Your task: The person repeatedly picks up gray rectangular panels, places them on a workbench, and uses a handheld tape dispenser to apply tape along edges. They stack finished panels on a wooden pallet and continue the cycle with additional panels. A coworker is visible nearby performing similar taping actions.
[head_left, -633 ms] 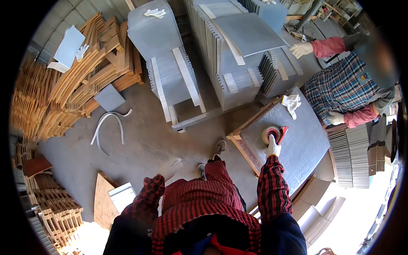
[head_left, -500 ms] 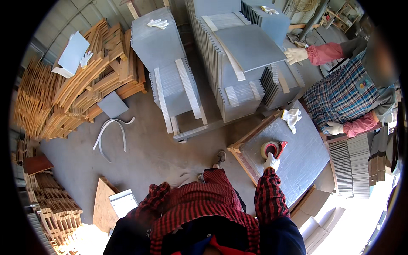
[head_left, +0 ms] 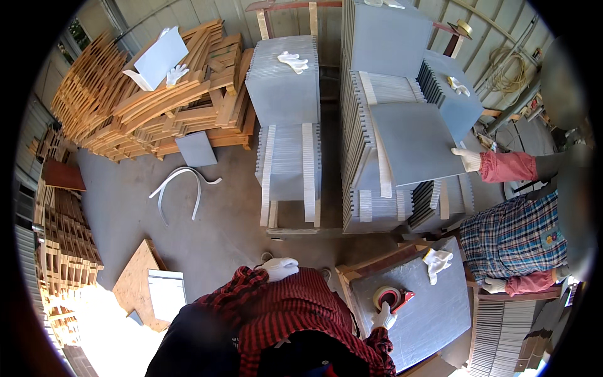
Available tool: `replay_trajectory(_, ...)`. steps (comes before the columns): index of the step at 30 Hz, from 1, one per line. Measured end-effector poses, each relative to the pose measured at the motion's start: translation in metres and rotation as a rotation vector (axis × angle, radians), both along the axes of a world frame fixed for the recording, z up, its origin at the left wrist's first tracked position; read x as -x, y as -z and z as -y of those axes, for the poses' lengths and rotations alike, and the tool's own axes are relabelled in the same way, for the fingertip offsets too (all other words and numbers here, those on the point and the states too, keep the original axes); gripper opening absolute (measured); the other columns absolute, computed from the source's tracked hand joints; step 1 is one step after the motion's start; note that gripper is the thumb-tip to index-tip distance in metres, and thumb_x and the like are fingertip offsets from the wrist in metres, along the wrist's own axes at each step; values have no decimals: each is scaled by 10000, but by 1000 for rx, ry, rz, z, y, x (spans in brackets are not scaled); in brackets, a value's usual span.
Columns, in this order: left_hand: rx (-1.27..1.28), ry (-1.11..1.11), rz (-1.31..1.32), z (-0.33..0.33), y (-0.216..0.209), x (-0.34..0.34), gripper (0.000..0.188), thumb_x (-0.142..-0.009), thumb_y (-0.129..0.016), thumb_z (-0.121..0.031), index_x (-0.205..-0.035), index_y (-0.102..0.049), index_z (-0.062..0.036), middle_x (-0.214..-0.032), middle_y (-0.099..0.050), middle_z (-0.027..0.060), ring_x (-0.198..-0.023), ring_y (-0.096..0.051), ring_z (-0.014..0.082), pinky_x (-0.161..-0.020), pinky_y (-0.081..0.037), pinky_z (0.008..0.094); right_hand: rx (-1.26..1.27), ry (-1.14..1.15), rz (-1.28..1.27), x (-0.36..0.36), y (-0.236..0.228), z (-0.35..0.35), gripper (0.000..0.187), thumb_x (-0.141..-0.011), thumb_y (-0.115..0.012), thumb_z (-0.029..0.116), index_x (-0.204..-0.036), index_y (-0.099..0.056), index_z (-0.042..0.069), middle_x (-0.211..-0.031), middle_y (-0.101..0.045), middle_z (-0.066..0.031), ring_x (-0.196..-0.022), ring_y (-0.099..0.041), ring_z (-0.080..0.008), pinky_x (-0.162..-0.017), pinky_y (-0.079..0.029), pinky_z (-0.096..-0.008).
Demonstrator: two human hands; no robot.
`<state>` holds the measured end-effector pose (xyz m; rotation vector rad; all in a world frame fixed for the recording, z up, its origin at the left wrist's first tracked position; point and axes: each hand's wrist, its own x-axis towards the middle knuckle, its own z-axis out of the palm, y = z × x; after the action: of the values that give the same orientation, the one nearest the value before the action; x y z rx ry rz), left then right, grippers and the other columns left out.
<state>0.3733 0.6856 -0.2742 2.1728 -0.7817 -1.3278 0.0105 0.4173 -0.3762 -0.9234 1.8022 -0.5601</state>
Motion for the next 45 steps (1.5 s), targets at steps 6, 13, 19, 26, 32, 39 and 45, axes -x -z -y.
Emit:
replay_trajectory(6,-72,-75,-77,-8,-8,-49,547,-980,-572,-467,-1365,-587,-79,-1308,-661,131,-1245,-605,253,-1076,-437,349,-43,242,101,41,-77,24,579,-868,-739,483,-1250,-558,88,-847,-567,-92,-628,-559,-222,-459,-460,-376)
replay_trajectory(13,215,-493,-173,-37,34,-214,449,-1031,-555,-277,-1387,-548,-5,-1332,-629,90,-1225,-578,184,-1062,-429,306,650,369,170,-36,-147,31,527,-978,-604,279,-1440,-490,51,-1217,-562,-119,-1087,-556,-264,-990,-462,-468)
replay_trajectory(19,417,-800,-191,-20,1,-407,455,-1026,-567,-263,-1416,-524,-32,-1315,-627,43,-1168,-596,123,-973,-470,268,233,-335,235,-300,-125,-90,416,-967,-651,245,-1295,-613,-8,-945,-641,-60,-816,-597,-150,-744,-507,-300)
replay_trajectory(26,427,-886,-221,25,-33,-601,207,-998,-584,-405,-971,-574,-200,-762,-447,-95,-646,-421,14,-572,-335,229,172,-989,-47,-430,-137,-197,348,-919,-668,190,-1212,-673,2,-1112,-703,-160,-1035,-673,-262,-904,-527,-361)
replay_trajectory(32,291,-1024,261,114,-17,-676,921,-858,-571,-700,-1491,-412,-50,-1489,-464,277,-1349,-487,431,-1101,-399,492,166,-828,-290,-376,-119,-204,369,-941,-654,241,-1218,-668,-1,-1120,-706,-152,-1001,-673,-242,-877,-528,-358)
replay_trajectory(39,256,-969,340,136,11,-711,764,-885,-513,-689,-1270,-615,-36,-1241,-661,247,-1200,-606,419,-1024,-462,473,-29,-758,-275,-373,-126,-193,336,-933,-655,261,-1176,-691,32,-1110,-702,-190,-1032,-674,-321,-901,-521,-405)
replay_trajectory(45,307,-1004,268,123,2,-713,778,-909,-510,-664,-1361,-544,-31,-1304,-631,223,-1237,-587,376,-1047,-444,441,126,-1090,-191,-405,-101,-140,372,-894,-708,191,-1215,-674,5,-1096,-716,-152,-1006,-683,-225,-889,-539,-355)
